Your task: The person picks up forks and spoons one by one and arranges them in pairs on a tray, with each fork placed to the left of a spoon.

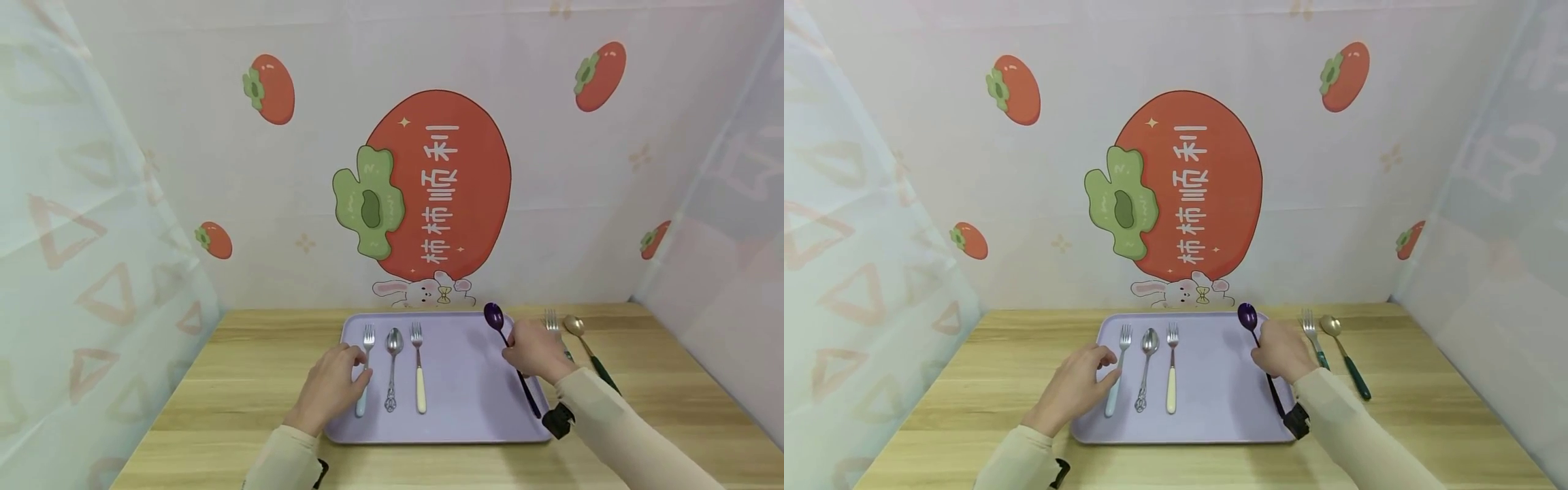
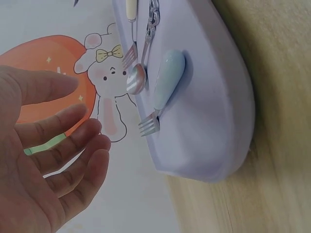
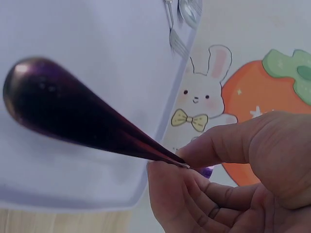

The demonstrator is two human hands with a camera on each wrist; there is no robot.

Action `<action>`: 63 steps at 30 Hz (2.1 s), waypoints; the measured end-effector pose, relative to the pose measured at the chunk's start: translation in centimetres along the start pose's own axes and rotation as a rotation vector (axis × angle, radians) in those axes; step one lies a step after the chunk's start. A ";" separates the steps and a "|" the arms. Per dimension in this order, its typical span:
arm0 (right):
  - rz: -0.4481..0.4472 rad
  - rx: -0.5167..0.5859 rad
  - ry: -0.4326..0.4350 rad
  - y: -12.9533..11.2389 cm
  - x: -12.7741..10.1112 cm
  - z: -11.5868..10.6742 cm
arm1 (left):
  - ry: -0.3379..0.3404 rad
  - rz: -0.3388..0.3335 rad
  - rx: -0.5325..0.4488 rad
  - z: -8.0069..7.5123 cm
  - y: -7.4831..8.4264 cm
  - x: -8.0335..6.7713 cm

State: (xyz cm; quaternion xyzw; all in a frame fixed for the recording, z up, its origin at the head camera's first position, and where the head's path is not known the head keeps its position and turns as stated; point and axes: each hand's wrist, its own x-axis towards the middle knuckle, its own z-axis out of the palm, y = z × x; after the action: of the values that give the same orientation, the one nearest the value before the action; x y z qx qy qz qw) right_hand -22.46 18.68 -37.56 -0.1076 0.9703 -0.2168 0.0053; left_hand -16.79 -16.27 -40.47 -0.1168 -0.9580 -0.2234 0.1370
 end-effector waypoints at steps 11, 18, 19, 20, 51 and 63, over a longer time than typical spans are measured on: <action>-0.022 0.008 -0.003 -1.8 0.2 1.5 | -0.006 -0.007 0.009 0.0 0.2 0.3; 0.001 0.021 -0.028 -2.9 0.2 3.1 | -0.017 -0.008 0.010 -0.1 0.0 -0.4; 0.000 0.023 -0.026 -3.0 0.3 3.3 | -0.016 -0.005 0.010 0.0 0.0 -0.5; -0.001 0.026 -0.024 -3.1 0.3 3.4 | -0.015 -0.005 0.011 0.0 -0.1 -0.6; 0.131 0.107 -0.077 -5.6 3.0 6.4 | -0.030 -0.008 0.012 0.3 0.6 0.1; 0.178 0.119 -0.103 -6.1 3.6 7.6 | -0.025 -0.006 0.011 0.3 0.1 -0.2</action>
State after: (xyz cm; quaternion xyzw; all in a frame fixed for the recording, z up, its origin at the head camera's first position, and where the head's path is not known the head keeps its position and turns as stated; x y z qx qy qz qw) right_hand -24.29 9.32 -41.74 -0.0314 0.9598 -0.2668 0.0808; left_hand -16.60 -16.08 -40.74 -0.1162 -0.9611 -0.2171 0.1248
